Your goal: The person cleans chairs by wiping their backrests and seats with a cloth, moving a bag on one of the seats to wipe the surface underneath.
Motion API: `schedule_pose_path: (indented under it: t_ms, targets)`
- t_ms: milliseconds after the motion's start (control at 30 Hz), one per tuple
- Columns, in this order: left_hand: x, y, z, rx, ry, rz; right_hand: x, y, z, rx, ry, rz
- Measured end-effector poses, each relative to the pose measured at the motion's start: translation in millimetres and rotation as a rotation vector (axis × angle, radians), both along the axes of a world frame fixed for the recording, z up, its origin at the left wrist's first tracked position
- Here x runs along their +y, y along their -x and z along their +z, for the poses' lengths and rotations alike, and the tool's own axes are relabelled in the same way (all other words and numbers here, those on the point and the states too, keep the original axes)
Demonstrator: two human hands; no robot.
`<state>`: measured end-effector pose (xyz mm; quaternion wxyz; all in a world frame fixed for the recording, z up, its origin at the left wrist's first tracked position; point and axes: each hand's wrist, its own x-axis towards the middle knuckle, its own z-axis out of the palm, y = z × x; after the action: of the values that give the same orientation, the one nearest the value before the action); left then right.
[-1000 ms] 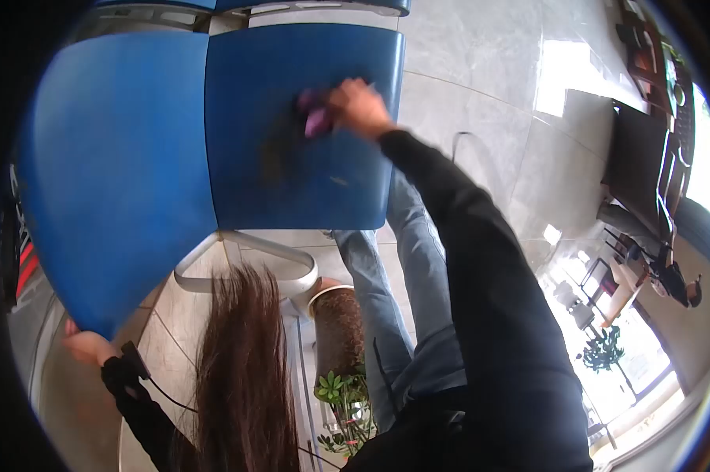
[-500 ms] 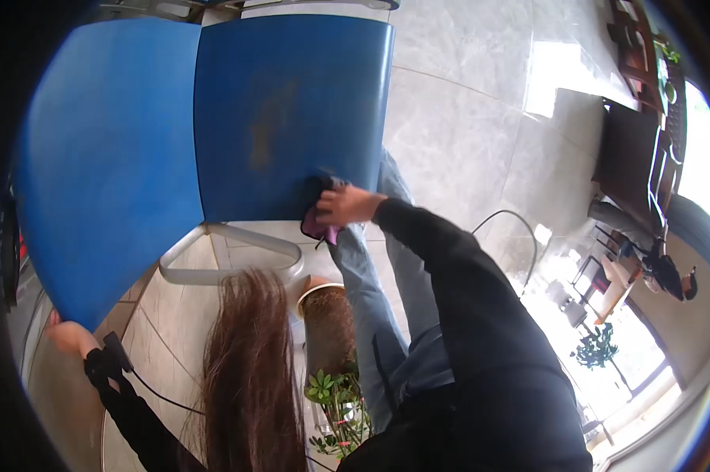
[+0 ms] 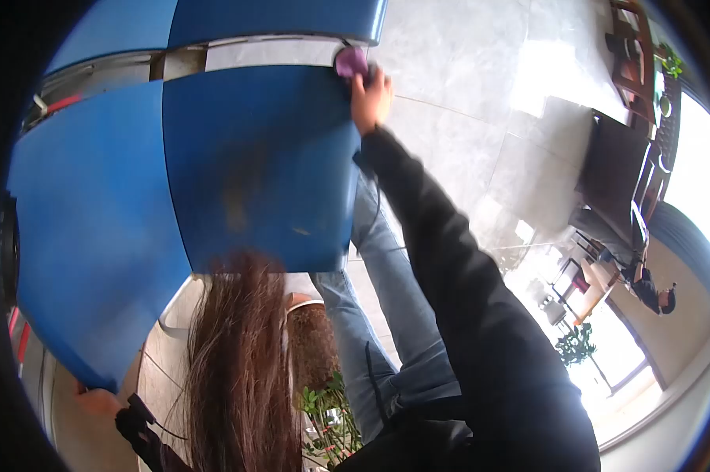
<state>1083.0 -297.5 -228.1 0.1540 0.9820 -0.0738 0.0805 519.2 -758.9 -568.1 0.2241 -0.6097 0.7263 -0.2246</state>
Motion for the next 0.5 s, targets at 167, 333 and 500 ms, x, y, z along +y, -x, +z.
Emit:
schedule_pose_path:
  t_ms: [167,333,500]
  targets:
    - [-5,-1,4,-0.119,-0.283,0.003,149,52,-11,-0.499,-0.628,-0.364]
    - [56,-34,-1,-0.14,-0.561,-0.189,196,103,-64,-0.767,-1.111,-0.561]
    - [0,9,3,-0.141,-0.495,-0.141,29,14,4,-0.665,-0.535,-0.578]
